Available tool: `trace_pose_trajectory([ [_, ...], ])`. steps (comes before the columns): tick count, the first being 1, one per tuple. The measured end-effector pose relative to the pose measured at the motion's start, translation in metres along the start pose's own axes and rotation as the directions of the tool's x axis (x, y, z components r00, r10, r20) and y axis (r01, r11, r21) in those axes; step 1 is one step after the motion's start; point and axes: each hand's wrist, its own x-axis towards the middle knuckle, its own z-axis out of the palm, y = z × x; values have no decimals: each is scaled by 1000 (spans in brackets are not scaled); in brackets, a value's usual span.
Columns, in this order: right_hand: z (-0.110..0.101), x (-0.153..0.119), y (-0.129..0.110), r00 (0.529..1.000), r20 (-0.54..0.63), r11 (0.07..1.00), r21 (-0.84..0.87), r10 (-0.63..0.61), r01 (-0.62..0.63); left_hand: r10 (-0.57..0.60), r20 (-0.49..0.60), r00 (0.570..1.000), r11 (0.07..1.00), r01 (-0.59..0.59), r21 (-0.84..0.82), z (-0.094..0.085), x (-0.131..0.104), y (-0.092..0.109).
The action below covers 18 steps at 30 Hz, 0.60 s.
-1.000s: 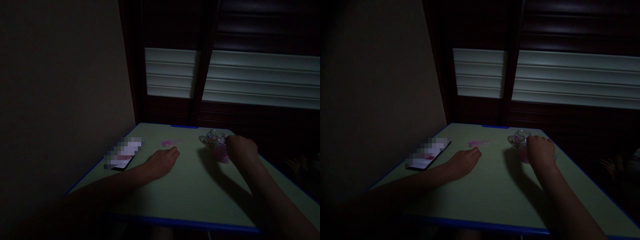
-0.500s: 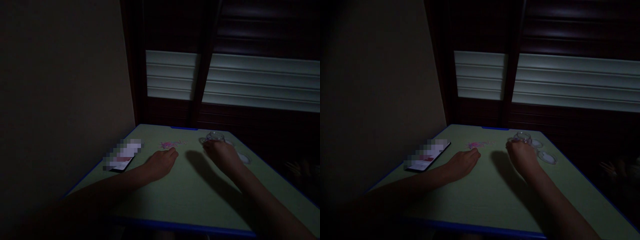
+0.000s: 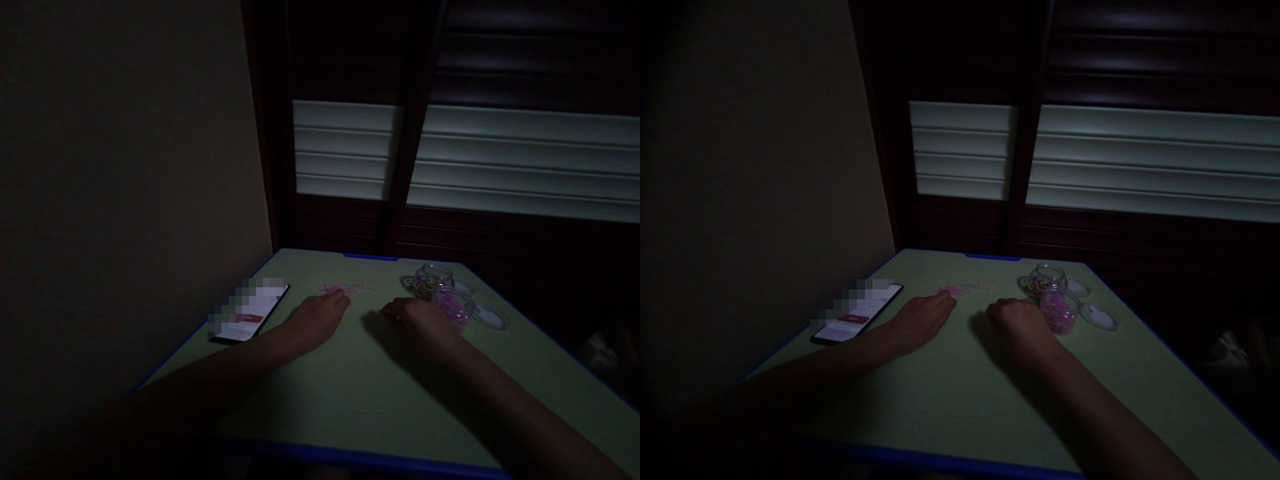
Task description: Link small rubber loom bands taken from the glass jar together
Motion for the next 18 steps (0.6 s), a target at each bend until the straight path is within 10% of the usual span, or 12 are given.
trace_pose_trajectory([
  [18, 4, -2, -6, 995, 42, 995, 41, -93, 91, -414, 131, 901, 902, 425, -76, 2, 6, -29],
])
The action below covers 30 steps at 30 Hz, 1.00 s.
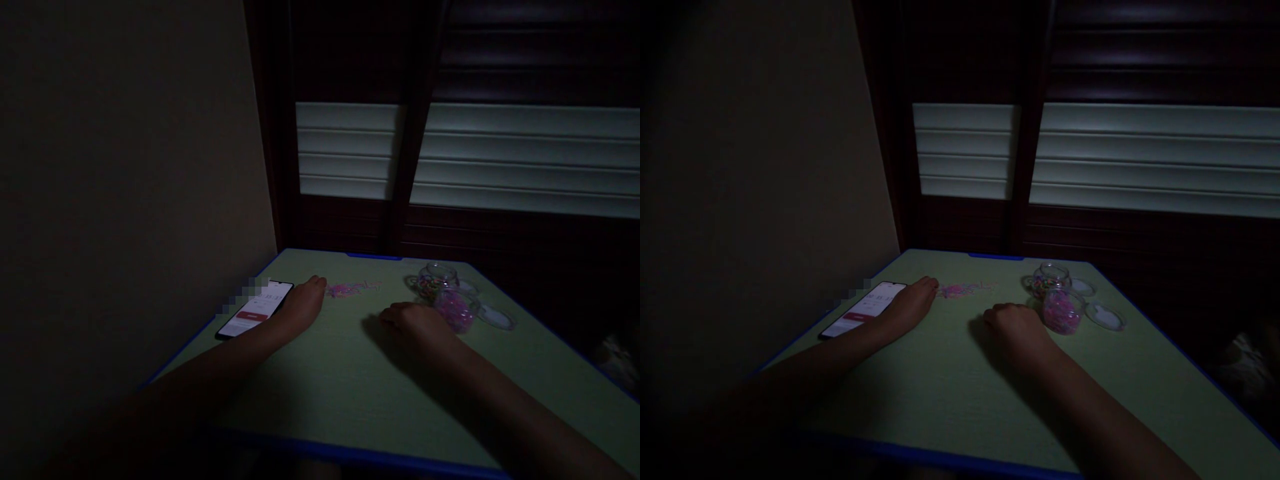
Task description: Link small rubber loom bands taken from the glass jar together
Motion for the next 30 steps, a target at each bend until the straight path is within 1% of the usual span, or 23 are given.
trace_pose_trajectory([
  [7, 1, -1, 0, 1000, -9, 1000, -19, -11, 11, -63, 10, 998, 998, 63, -18, 2, 4, -3],
  [14, 1, -1, -3, 999, -7, 999, -13, -34, 33, -27, -13, 1000, 1000, 27, -12, 12, 8, -6],
  [21, -1, -1, -5, 999, -5, 999, 8, -32, 32, -13, -16, 1000, 1000, 13, -14, 14, 8, -8],
  [26, 0, -1, -3, 1000, -7, 999, -35, -29, 29, 22, -38, 999, 1000, -23, -16, 15, 7, -9],
  [30, 0, 0, -1, 1000, -3, 999, -34, -11, 11, 8, 1, 1000, 999, -8, 37, 14, 6, -8],
])
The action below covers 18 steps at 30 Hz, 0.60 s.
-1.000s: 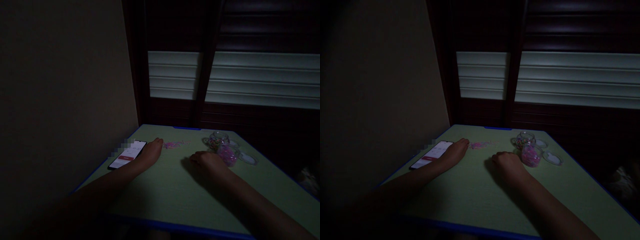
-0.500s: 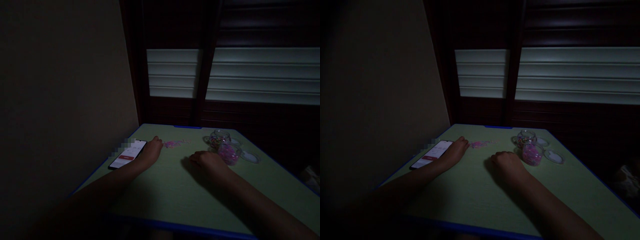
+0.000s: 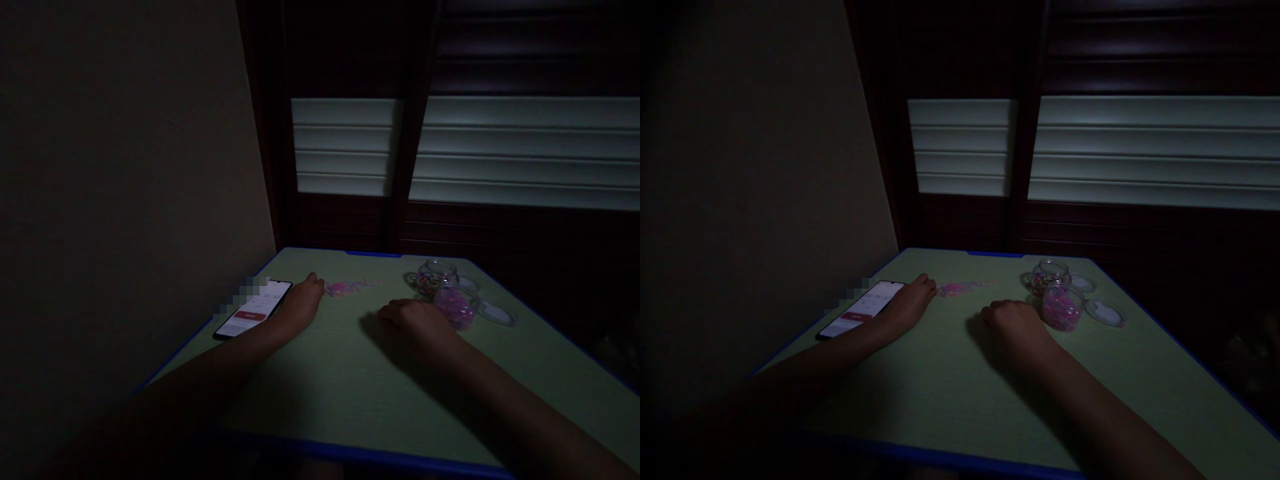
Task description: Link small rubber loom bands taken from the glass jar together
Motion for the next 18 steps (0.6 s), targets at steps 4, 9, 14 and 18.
trace_pose_trajectory([
  [4, -1, -1, 0, 1000, 18, 1000, 11, 4, -4, 23, 29, 999, 998, -25, 65, -3, 1, 1],
  [9, -1, -2, 1, 1000, 7, 999, 40, -3, 3, 65, 55, 996, 995, -69, 77, -9, -2, 2],
  [14, -1, -1, 1, 1000, -4, 999, 37, 8, -7, 168, 86, 982, 978, -177, 111, -20, -11, 5],
  [18, -2, -1, 0, 1000, 12, 999, 39, 17, -17, 170, 116, 979, 976, -184, 115, -26, -14, 8],
])
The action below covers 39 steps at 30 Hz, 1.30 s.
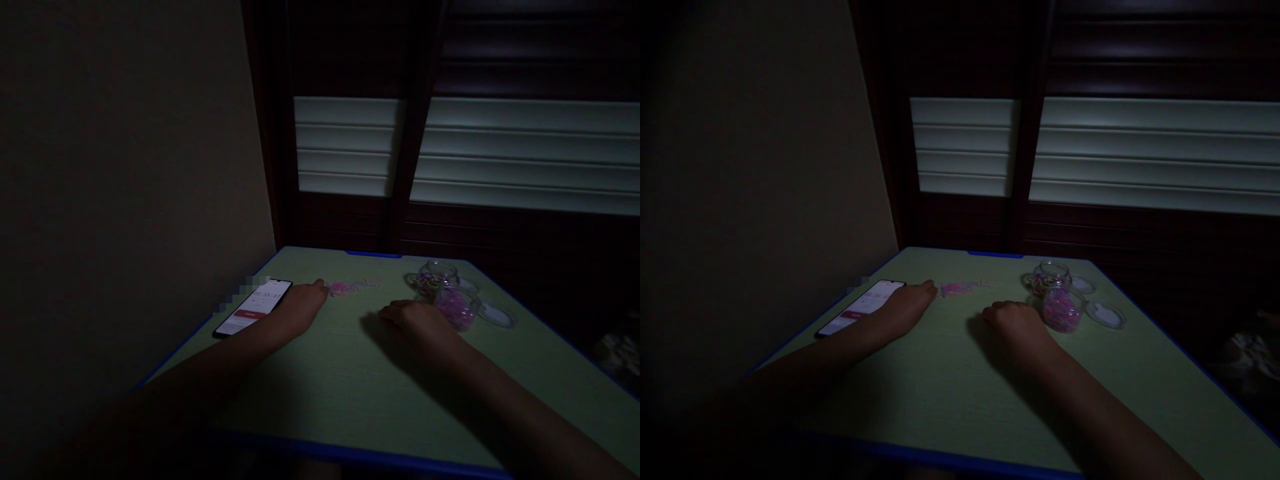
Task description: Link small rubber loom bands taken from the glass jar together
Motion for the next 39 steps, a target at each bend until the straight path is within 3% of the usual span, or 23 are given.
trace_pose_trajectory([
  [15, 2, 0, 3, 1000, -18, 1000, 14, 6, -6, -59, 42, 997, 997, 57, 46, -9, -3, 9],
  [23, 2, 0, 3, 999, -31, 1000, 22, -6, 7, -99, -27, 995, 989, 101, 109, -1, -8, 19],
  [33, 0, 2, -1, 997, -70, 1000, 3, 13, -12, 99, -118, 988, 994, -104, -42, -2, -15, 38],
  [39, -4, 2, -1, 996, -85, 999, -27, 35, -38, 131, -103, 986, 985, -140, -96, 6, -12, 42],
])
